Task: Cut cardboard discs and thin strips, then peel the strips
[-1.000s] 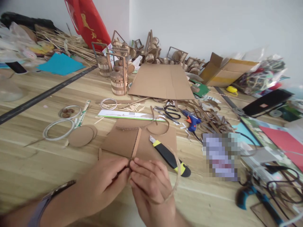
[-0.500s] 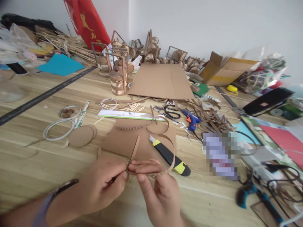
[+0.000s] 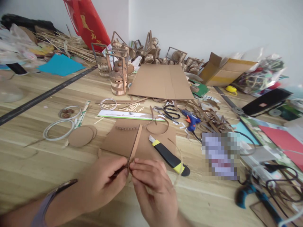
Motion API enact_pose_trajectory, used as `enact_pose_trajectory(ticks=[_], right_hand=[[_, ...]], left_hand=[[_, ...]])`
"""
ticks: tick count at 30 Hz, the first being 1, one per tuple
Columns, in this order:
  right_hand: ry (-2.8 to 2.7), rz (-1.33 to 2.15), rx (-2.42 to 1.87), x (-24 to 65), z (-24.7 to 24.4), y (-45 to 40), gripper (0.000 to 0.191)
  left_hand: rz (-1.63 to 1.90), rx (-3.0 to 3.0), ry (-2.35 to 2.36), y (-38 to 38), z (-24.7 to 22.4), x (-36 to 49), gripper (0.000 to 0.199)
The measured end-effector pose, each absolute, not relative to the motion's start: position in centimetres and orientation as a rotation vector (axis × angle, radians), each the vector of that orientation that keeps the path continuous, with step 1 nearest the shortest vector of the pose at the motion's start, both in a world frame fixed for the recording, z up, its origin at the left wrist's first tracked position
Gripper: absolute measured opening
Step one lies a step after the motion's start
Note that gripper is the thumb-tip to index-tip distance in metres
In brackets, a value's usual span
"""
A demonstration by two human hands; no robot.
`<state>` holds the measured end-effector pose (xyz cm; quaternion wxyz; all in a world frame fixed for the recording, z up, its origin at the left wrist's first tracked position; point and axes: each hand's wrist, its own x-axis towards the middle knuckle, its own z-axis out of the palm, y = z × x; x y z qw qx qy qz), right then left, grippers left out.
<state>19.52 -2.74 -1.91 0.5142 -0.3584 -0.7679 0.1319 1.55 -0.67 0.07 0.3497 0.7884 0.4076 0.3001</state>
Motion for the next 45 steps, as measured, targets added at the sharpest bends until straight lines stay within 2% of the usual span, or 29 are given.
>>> enact_pose_trajectory(ticks=[6, 9, 16, 23, 33, 35, 38, 42, 45], right_hand=[[-1.976, 0.064, -0.902, 19.4, -1.4, -2.7, 0.037], [-1.987, 0.068, -0.9, 19.1, -1.2, -2.8, 0.037], [-1.828, 0.309, -0.884, 18.6, -1.9, -3.0, 0.031], [-1.493, 0.704, -0.901, 18.4, -1.1, -2.8, 0.007], [-1.308, 1.083, -0.828, 19.1, -2.3, -2.5, 0.011], [-1.349, 1.023, -0.857, 19.1, -2.2, -2.5, 0.01], [-1.519, 0.722, -0.931, 19.4, -1.8, -2.6, 0.01], [-1.788, 0.305, -0.921, 19.8, -1.6, -2.7, 0.023], [-1.893, 0.095, -0.93, 20.0, -1.5, -2.7, 0.024]], left_hand=[[0.774, 2.041, 1.102, -1.0, -0.1, 1.8, 0.029], [0.823, 2.056, 1.147, -1.2, -0.4, 1.9, 0.031], [0.961, 2.088, 1.172, -1.2, -0.6, 2.0, 0.029], [0.939, 2.048, 1.115, -1.0, -0.2, 1.9, 0.029], [0.893, 2.012, 1.031, -0.8, 0.2, 1.7, 0.03], [0.872, 2.016, 1.017, -0.8, 0.3, 1.7, 0.03], [0.797, 2.019, 1.018, -0.8, 0.4, 1.7, 0.029], [0.703, 2.029, 1.022, -1.0, 0.3, 1.6, 0.026], [0.642, 2.068, 1.079, -1.1, 0.0, 1.6, 0.025]])
